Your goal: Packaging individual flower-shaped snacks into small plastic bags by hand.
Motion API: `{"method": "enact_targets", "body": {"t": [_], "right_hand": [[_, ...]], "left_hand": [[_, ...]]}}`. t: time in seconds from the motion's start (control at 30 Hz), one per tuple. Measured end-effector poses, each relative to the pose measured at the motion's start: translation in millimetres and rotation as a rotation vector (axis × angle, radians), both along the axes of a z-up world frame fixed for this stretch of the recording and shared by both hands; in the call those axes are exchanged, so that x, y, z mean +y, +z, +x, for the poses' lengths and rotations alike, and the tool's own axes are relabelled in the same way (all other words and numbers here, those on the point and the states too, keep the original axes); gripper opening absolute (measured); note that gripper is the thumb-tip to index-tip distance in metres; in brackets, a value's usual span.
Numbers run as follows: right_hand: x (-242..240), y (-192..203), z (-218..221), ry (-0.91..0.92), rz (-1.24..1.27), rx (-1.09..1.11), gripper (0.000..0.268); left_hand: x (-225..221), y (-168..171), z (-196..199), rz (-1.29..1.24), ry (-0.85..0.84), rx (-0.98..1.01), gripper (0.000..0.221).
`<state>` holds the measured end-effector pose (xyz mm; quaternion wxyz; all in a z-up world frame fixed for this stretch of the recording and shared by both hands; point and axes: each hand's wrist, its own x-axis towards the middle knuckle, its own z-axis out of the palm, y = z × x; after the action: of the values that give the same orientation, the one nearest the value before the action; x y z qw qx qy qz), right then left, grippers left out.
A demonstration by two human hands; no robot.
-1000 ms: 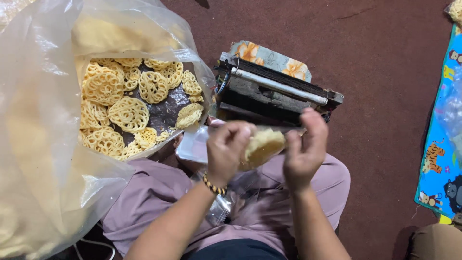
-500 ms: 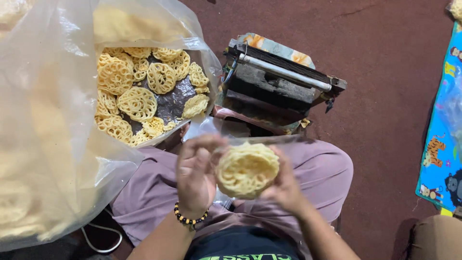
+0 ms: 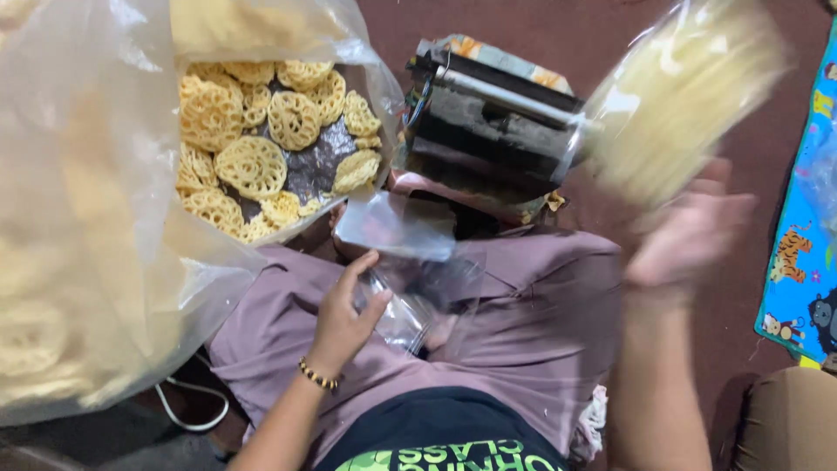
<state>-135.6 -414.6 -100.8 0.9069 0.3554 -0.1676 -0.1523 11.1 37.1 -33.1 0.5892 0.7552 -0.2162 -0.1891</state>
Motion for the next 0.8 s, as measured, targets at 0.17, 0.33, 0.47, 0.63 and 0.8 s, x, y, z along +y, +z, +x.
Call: {"method": "enact_targets", "body": {"t": [0.17, 0.33, 0.47, 0.63, 0.8], "right_hand": [[16.7, 93.7, -42.8, -0.386, -1.308, 1.616, 0.026], [18.4, -87.6, -210.5, -0.047, -2.308, 2.154, 0.027], [123.0, -139.6, -294.2, 1.137, -2.063, 2.125, 0.067], [153.2, -147.0, -325.0, 1.148, -2.469, 2.072, 0.051], [143.8, -163.9, -337.6, 1.108, -3.040, 1.871, 0.031]], "left_hand": [[7.4, -31.5, 19.9, 0.794, -0.198, -0.210, 0.062], [-17.7, -72.7, 34.9, 0.770, -0.211, -0.303, 0.061], [-62.4, -99.9, 44.1, 0.645, -0.306, -0.422, 0.077], [-76.4, -164.3, 50.4, 0.639, -0.288, -0.348, 0.052], [-71.7, -112.8, 51.6, 0.596, -0.316, -0.388, 0.050]]}}
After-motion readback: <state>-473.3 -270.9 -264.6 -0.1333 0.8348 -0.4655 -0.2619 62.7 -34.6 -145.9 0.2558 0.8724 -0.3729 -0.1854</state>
